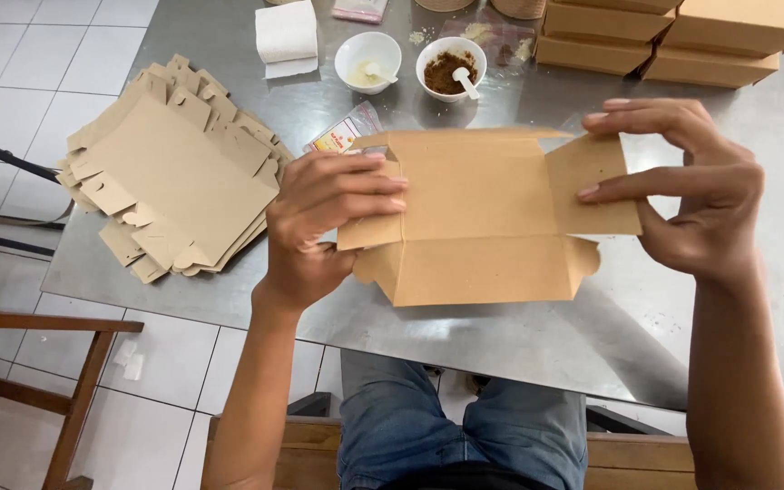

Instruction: Assembling a cardboard box by folding along pre-scored lines and interlocking flaps on a prep table.

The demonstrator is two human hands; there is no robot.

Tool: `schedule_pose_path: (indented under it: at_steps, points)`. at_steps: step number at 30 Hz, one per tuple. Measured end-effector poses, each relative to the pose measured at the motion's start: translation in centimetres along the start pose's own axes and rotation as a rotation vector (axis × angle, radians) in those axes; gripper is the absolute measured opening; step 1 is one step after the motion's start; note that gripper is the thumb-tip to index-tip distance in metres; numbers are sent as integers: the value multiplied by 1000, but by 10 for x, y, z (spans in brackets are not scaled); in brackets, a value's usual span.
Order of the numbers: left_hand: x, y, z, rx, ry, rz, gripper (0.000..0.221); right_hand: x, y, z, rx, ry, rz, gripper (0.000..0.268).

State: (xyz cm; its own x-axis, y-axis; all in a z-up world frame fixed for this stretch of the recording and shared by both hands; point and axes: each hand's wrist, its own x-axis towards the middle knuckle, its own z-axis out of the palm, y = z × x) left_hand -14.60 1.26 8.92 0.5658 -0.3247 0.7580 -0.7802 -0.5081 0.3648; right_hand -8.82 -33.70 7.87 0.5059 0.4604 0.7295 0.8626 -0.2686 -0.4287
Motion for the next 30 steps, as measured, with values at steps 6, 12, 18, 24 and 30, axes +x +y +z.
schedule_pose_path:
  at_steps: [6,12,18,24,30]
  points:
    - [-46,-44,31,180,-314,57,54,-11,13,6,-77,-345,208,48]
    - [-68,-76,53,147,-652,-127,65,-21,27,34,-74,-564,261,38]
    - [-26,-65,39,-33,-1130,-505,82,-24,29,57,-45,-660,332,33]
    - [16,-60,68,101,-1134,-591,91,-28,33,73,-175,-686,398,64]
    - [14,-89,131,-27,-1000,-389,119,-36,47,80,-250,-621,379,83]
